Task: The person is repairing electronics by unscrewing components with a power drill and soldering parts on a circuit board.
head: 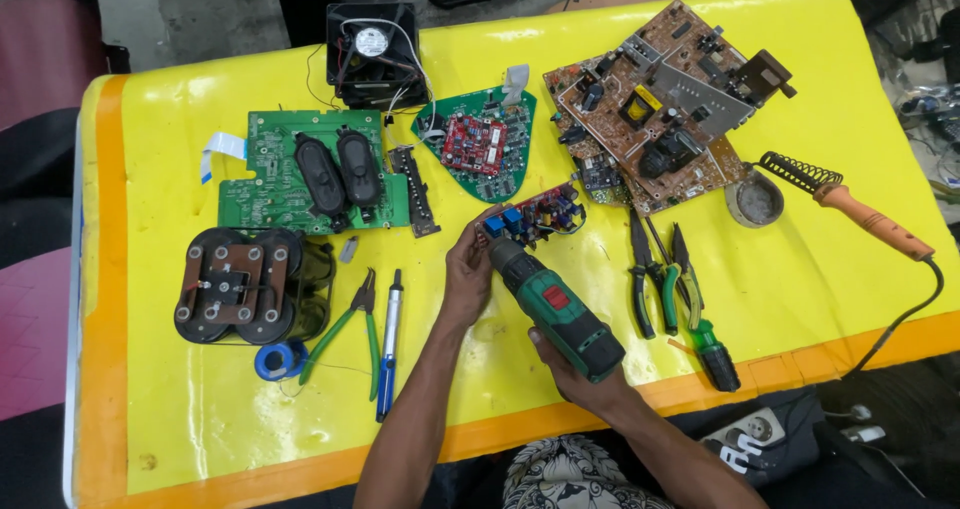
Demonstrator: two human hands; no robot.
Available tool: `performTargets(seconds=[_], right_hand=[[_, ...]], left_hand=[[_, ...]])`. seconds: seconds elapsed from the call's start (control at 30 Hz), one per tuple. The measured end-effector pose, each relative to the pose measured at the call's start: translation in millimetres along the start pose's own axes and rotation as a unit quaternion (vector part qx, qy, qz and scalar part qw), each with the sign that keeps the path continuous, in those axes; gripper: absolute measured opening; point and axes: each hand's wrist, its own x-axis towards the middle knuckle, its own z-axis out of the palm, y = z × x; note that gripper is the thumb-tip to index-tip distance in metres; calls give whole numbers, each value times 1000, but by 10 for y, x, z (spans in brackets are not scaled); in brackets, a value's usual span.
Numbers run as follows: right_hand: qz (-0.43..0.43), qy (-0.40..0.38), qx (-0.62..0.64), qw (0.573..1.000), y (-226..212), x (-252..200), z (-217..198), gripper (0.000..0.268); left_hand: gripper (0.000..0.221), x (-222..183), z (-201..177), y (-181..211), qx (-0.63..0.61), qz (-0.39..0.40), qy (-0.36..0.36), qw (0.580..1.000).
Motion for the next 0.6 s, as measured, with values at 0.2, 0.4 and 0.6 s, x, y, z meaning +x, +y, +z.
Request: performTargets(seconds=[0.2, 0.4, 0.6], right_hand=[[7, 4, -5, 1000, 3, 2, 1, 24], [-108, 17, -59, 992, -99, 77, 3, 20], [-100, 9, -63, 993, 211, 56, -46, 17]], left_hand=[[41, 9, 6, -1, 13, -2, 6, 1000], [50, 25, -91, -205, 0, 16, -5, 1000], [50, -13, 5, -77, -48, -15, -5, 999]])
